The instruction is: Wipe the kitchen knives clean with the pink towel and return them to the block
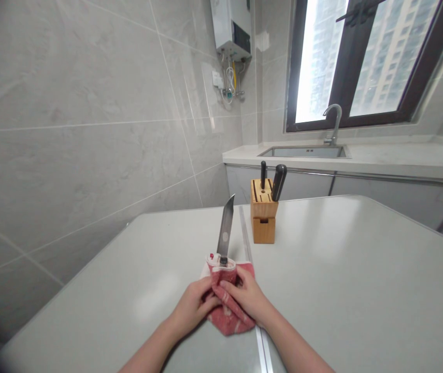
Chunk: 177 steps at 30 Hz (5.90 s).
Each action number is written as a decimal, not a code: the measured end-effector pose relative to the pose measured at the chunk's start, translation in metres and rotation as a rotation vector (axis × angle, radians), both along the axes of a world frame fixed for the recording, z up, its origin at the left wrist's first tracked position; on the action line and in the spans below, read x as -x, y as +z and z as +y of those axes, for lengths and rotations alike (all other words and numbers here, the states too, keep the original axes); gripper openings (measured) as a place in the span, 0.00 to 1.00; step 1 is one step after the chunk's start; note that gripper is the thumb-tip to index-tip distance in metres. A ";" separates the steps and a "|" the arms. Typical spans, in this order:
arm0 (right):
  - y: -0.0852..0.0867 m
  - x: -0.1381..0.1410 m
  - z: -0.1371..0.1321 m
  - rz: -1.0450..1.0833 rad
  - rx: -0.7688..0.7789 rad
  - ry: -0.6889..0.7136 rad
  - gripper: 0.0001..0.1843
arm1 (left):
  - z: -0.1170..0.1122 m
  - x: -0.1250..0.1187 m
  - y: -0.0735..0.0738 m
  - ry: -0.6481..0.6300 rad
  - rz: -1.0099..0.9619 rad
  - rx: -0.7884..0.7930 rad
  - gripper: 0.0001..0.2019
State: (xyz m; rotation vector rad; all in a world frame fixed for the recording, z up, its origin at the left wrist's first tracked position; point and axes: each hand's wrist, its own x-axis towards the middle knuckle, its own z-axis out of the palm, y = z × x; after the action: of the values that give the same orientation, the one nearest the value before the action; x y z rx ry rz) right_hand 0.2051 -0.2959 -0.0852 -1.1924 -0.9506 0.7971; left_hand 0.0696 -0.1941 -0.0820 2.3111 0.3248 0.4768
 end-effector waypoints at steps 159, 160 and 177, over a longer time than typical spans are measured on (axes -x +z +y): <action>-0.015 -0.005 0.003 0.256 0.039 -0.051 0.22 | 0.001 0.003 -0.001 -0.033 0.055 -0.186 0.14; -0.015 -0.005 0.003 0.259 0.039 -0.052 0.22 | 0.002 0.003 -0.001 -0.036 0.054 -0.185 0.14; -0.006 0.001 0.001 -0.112 0.011 -0.021 0.12 | 0.001 0.002 0.006 0.004 -0.112 -0.104 0.07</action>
State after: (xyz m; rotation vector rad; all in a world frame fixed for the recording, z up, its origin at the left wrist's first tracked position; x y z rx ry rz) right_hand 0.2040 -0.2945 -0.0916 -1.2651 -1.0245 0.7258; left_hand 0.0677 -0.1932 -0.0764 2.3731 0.2551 0.6362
